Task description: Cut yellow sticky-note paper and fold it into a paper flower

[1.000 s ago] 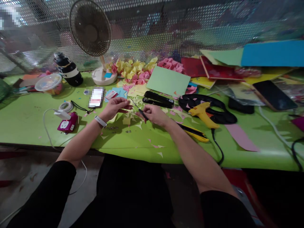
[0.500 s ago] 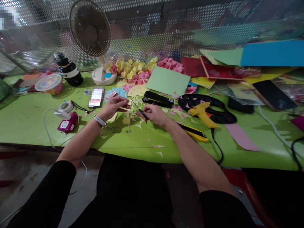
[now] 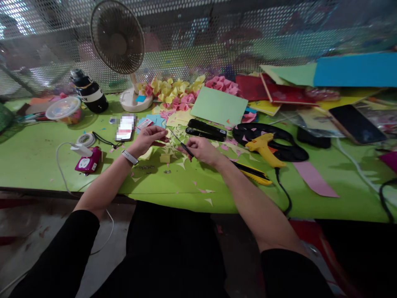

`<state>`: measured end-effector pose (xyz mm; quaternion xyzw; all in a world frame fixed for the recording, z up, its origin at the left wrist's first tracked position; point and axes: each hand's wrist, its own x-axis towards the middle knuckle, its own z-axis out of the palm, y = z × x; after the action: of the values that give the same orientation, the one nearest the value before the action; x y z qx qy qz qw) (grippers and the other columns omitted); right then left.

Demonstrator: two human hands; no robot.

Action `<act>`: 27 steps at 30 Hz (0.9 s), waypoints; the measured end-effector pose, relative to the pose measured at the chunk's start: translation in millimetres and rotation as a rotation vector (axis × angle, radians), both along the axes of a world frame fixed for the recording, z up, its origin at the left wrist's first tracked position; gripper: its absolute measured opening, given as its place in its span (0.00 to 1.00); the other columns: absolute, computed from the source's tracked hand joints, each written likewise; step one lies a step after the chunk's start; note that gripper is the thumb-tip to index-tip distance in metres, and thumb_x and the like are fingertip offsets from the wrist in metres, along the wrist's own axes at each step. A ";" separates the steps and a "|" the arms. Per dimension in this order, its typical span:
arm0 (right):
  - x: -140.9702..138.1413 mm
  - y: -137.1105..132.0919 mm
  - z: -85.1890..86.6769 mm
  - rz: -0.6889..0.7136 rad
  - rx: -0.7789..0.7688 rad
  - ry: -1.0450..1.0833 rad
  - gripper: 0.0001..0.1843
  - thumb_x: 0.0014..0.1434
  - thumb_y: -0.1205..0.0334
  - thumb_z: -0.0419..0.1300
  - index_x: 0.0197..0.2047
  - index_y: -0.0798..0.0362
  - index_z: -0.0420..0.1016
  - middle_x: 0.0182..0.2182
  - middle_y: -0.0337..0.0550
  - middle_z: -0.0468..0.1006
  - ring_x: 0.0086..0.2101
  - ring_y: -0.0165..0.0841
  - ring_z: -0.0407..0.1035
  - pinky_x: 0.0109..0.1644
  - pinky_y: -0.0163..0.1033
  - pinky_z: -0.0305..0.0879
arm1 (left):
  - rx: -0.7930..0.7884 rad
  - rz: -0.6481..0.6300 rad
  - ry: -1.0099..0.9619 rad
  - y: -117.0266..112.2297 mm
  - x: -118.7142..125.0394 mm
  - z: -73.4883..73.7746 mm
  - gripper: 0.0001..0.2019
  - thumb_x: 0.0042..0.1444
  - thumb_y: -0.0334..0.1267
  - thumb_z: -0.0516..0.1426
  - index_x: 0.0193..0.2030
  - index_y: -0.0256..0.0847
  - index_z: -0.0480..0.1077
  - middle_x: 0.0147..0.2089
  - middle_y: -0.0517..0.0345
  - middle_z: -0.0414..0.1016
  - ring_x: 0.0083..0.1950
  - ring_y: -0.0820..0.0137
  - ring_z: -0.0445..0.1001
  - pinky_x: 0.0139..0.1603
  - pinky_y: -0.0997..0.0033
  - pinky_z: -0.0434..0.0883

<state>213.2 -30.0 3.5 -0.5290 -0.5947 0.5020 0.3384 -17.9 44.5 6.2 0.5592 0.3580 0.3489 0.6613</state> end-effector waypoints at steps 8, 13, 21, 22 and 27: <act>4.4 5.9 -8.6 -0.106 0.013 -0.007 0.30 0.43 0.34 0.73 0.30 0.52 0.70 0.21 0.40 0.76 0.16 0.24 0.57 0.18 0.34 0.50 | -0.034 0.019 -0.038 6.0 -4.2 -2.8 0.08 0.60 0.37 0.64 0.42 0.36 0.73 0.39 0.53 0.82 0.37 0.72 0.83 0.39 0.73 0.78; 3.1 6.4 -9.1 -0.143 0.025 -0.130 0.31 0.44 0.32 0.72 0.31 0.51 0.69 0.24 0.43 0.79 0.17 0.27 0.59 0.20 0.36 0.55 | -0.182 0.085 -0.113 3.7 -0.3 2.8 0.08 0.61 0.38 0.63 0.42 0.37 0.71 0.40 0.49 0.83 0.40 0.69 0.84 0.38 0.75 0.78; 1.4 9.4 -15.2 -0.182 0.244 -0.608 0.19 0.54 0.44 0.68 0.29 0.51 0.71 0.23 0.42 0.76 0.20 0.30 0.61 0.24 0.37 0.51 | -0.306 0.172 -0.241 6.6 5.1 1.4 0.05 0.64 0.34 0.58 0.36 0.37 0.70 0.33 0.56 0.81 0.44 0.70 0.84 0.46 0.75 0.79; 1.7 9.7 -15.5 -0.184 0.259 -0.633 0.18 0.55 0.45 0.67 0.29 0.51 0.72 0.23 0.42 0.76 0.20 0.30 0.61 0.24 0.38 0.51 | -0.306 0.158 -0.250 6.4 5.3 0.6 0.04 0.64 0.33 0.58 0.37 0.36 0.71 0.34 0.55 0.81 0.44 0.71 0.84 0.47 0.75 0.79; 1.2 10.5 -16.1 -0.180 0.275 -0.679 0.18 0.55 0.44 0.66 0.30 0.51 0.75 0.27 0.44 0.78 0.23 0.32 0.64 0.26 0.38 0.54 | -0.324 0.106 -0.268 2.1 6.8 0.4 0.03 0.64 0.30 0.57 0.39 0.35 0.72 0.38 0.52 0.83 0.45 0.71 0.84 0.54 0.70 0.78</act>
<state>214.4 -19.5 -12.6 -0.6651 -0.6860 0.1815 0.2326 -11.2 46.6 6.6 0.3748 0.3473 0.3923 0.7648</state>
